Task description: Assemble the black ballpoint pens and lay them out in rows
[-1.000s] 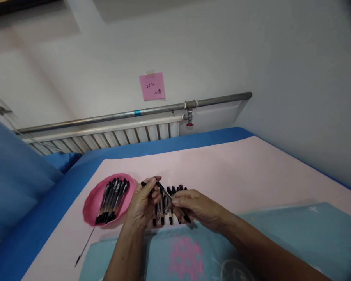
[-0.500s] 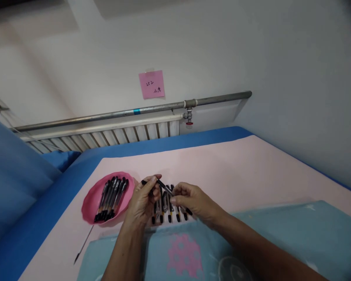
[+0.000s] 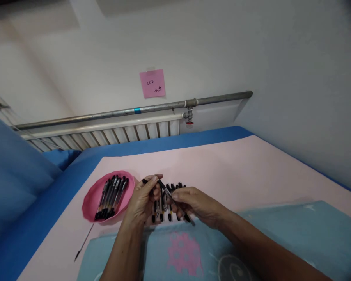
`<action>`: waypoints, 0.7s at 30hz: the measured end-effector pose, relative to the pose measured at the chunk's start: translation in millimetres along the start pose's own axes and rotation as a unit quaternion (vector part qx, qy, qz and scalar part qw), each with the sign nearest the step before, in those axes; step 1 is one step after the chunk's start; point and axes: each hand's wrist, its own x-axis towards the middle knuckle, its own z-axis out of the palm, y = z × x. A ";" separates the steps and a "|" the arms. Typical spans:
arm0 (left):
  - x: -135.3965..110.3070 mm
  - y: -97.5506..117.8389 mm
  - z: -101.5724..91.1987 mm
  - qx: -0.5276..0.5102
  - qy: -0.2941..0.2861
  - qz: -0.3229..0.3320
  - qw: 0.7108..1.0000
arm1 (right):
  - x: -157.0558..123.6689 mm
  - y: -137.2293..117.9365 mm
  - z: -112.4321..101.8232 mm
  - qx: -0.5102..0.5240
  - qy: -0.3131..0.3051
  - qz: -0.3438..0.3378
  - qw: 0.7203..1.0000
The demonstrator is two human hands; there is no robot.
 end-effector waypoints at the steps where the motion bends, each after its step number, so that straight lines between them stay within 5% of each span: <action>1: 0.2 0.0 -0.1 0.002 0.004 0.001 1.000 | 0.0 0.1 -0.5 -0.013 0.012 -0.011 1.000; 6: 0.9 -5.9 2.5 0.016 0.045 0.019 0.999 | 0.0 -2.6 -0.3 -0.182 0.113 -0.067 0.975; 14: 6.2 0.0 -6.5 -0.016 0.152 0.069 0.986 | -5.1 0.6 0.7 -0.458 0.183 -0.126 0.860; 17: 9.5 14.2 -20.4 -0.060 0.183 0.098 0.976 | -3.5 2.6 -3.7 -0.432 0.186 -0.110 0.876; 21: 8.5 17.9 -23.0 -0.071 0.165 0.058 0.982 | -1.5 -0.9 -15.5 -0.386 0.186 -0.117 0.896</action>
